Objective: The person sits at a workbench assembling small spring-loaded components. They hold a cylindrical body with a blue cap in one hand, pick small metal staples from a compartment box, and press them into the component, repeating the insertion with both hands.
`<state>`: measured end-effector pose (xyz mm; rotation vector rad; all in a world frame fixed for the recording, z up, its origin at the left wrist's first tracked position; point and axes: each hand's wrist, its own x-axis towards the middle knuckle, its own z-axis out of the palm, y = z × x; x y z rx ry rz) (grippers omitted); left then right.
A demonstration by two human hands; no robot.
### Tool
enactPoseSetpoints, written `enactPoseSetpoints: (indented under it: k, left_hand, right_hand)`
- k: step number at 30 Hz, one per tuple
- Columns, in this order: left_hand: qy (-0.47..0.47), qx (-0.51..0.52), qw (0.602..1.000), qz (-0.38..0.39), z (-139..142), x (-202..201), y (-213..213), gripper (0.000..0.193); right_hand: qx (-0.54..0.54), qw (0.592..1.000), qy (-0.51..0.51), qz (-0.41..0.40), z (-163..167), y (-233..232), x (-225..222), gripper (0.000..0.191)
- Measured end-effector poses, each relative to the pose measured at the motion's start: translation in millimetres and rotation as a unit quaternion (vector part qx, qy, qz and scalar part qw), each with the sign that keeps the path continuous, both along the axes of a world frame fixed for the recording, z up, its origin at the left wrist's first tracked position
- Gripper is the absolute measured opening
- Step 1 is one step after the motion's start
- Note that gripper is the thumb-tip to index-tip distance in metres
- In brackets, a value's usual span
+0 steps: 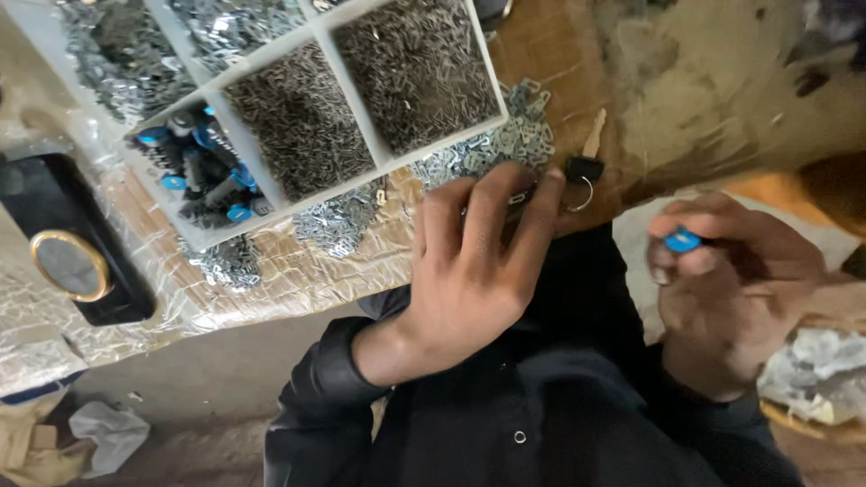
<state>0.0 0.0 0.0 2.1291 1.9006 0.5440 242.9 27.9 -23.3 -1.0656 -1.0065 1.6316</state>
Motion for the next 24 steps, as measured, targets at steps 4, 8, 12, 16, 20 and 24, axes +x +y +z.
enactPoseSetpoints:
  k: [4,8,12,16,20,24]
  left_hand:
    - [-0.215,0.028,0.976,-0.036,-1.6,-30.4,-15.5,0.025]
    - [-0.468,0.033,0.876,0.114,2.2,-42.9,-61.7,0.022]
    - [-0.508,0.075,0.837,0.188,-4.9,-60.7,-105.1,0.020]
    - [-0.529,-0.073,0.846,0.003,10.3,-90.2,-115.8,0.021]
    - [-0.266,-0.037,0.963,0.026,40.7,-139.0,-95.0,0.030]
    - [0.076,0.086,0.969,0.221,39.9,-155.1,-67.5,0.019]
  right_hand:
    - [-0.006,1.000,0.000,-0.002,1.6,-6.5,-16.1,0.012]
    - [-0.071,0.977,-0.040,0.199,-9.9,-15.0,-59.2,0.022]
    - [-0.160,0.935,0.105,0.299,-19.8,-32.7,-103.0,0.021]
    - [-0.196,0.868,0.103,0.445,-3.5,-36.3,-122.4,0.031]
    - [-0.037,0.872,0.040,0.486,10.7,-2.1,-139.9,0.061]
    - [0.168,0.910,-0.041,0.377,22.8,43.9,-149.5,0.060]
